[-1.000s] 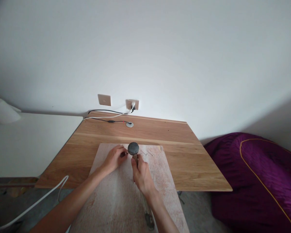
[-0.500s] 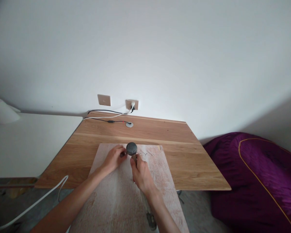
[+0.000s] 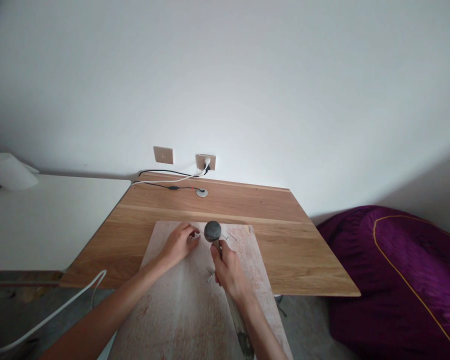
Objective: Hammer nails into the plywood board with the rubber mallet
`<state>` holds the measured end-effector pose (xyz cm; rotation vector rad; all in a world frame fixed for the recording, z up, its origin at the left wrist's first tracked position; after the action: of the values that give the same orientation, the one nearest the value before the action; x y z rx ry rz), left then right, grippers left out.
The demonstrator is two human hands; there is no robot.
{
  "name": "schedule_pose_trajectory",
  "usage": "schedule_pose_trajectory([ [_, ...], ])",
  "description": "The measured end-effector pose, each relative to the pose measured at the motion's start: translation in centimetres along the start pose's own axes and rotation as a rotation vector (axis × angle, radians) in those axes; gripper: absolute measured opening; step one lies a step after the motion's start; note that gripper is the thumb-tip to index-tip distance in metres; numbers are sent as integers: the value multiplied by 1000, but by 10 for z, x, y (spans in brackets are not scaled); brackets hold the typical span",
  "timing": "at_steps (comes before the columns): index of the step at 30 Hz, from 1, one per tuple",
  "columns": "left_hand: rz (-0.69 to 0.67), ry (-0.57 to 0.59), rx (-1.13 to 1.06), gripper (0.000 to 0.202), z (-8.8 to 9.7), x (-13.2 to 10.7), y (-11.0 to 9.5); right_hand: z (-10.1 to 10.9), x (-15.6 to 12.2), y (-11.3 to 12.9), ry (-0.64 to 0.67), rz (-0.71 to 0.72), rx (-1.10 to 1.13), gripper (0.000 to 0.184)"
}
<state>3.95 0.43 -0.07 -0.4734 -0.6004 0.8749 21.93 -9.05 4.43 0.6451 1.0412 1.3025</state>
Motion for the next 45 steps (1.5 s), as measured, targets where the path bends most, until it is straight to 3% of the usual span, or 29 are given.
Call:
schedule_pose_trajectory([
  [3,-162,9,140,14,2,-13,-13,7,-16,-16,-10,-37,56,40],
  [7,-545,237,336,6,2,-32,-39,14,-34,-33,-53,-53,51,44],
  [9,-661,292,437,4,2,-36,-52,15,-38,-39,-71,-57,63,45],
  [14,-728,299,598,14,6,-33,-73,12,-35,-50,-73,-77,107,50],
  [18,-745,319,622,18,3,-32,-79,10,-33,-55,-85,-68,161,53],
  [22,-641,304,499,16,-1,-30,-65,11,-34,-55,-80,-75,139,52],
  [27,-113,-14,20,12,14,-15,-14,13,-35,-49,-64,-74,126,54],
  [30,50,-98,-119,12,22,-10,13,14,-36,-47,-53,-81,129,55],
  [36,79,-36,-209,11,17,-9,28,13,-36,-49,-47,-92,143,54],
  [41,45,-7,-220,32,14,-8,27,13,-36,-49,-50,-94,143,54],
  [45,25,30,-209,21,16,-8,29,13,-36,-50,-58,-90,131,52],
])
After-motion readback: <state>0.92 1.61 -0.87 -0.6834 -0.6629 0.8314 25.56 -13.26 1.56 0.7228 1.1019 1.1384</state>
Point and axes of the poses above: each hand's wrist, its own x-axis towards the middle knuckle, its own z-axis out of the back of the hand, y = z × x, the point moved 1 cm from there along x, towards the middle knuckle, and after that the axes turned 8 degrees about y, right-handed, at the moved point
